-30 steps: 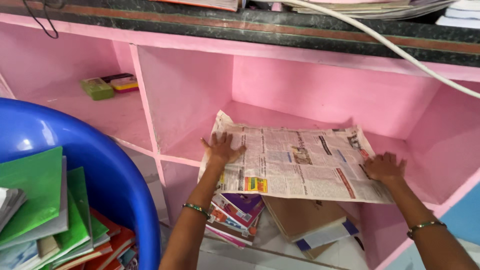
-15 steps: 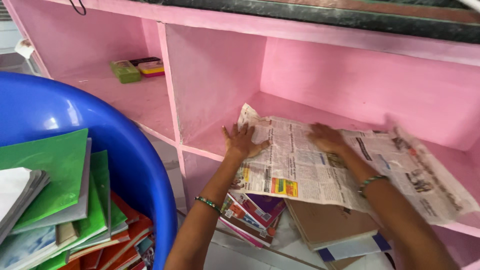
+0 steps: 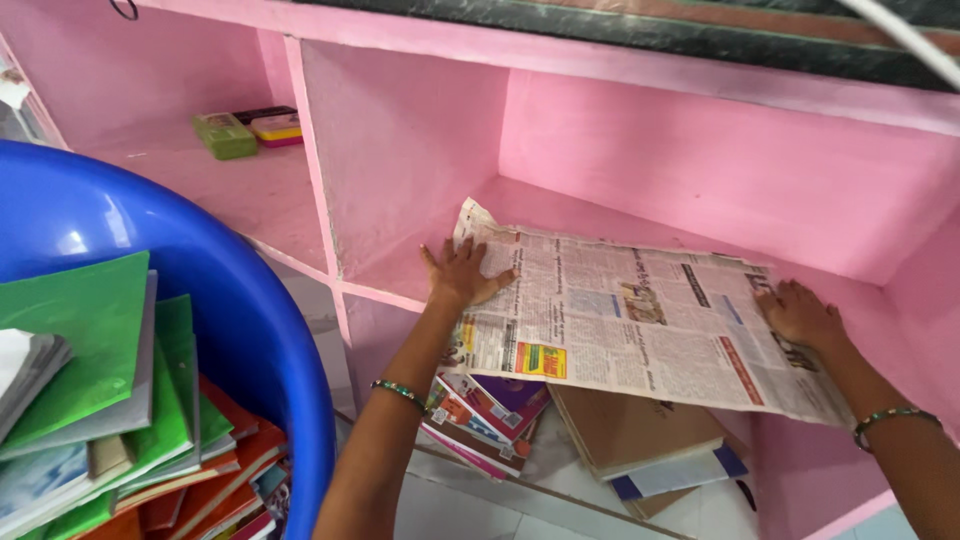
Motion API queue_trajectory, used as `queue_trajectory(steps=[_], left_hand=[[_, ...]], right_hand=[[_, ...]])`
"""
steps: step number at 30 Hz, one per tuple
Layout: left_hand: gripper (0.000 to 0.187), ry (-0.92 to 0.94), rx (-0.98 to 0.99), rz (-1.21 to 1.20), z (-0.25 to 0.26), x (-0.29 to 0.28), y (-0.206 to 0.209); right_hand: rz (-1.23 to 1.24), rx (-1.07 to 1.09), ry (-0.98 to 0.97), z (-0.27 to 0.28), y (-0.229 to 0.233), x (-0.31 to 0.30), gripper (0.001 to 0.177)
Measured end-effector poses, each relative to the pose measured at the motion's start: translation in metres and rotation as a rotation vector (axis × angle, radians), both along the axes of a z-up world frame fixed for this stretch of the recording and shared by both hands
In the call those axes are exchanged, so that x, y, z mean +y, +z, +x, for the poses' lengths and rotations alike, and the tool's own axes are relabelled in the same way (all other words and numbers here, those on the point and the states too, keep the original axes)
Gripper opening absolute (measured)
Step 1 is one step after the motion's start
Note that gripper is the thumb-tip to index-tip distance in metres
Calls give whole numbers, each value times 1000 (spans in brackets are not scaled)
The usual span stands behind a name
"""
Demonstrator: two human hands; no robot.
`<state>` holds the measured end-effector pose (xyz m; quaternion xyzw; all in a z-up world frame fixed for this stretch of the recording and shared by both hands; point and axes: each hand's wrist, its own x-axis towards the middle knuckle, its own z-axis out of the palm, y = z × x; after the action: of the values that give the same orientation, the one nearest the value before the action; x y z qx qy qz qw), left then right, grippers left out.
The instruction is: The person transfers books from a blue tub to a pink shelf, wipes the shelf with a cloth, and lines it with newspaper. The person handles books, a cloth, and newspaper throughout the task.
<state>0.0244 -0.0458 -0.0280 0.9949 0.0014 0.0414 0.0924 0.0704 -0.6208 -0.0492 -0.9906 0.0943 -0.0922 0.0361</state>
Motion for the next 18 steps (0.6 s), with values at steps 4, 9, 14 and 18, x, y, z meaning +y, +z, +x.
queue_trajectory(steps=[4, 9, 14, 18], left_hand=[[84, 30, -23, 195, 7, -5, -4], [70, -136, -366, 417, -8, -23, 5], [117, -579, 8, -154, -116, -42, 31], [140, -711, 5, 171, -227, -48, 45]], right_hand=[[45, -26, -17, -38, -5, -6, 80], [27, -10, 1, -91, -17, -12, 79], [153, 39, 25, -138, -6, -15, 86], [371, -89, 105, -185, 7, 7, 85]])
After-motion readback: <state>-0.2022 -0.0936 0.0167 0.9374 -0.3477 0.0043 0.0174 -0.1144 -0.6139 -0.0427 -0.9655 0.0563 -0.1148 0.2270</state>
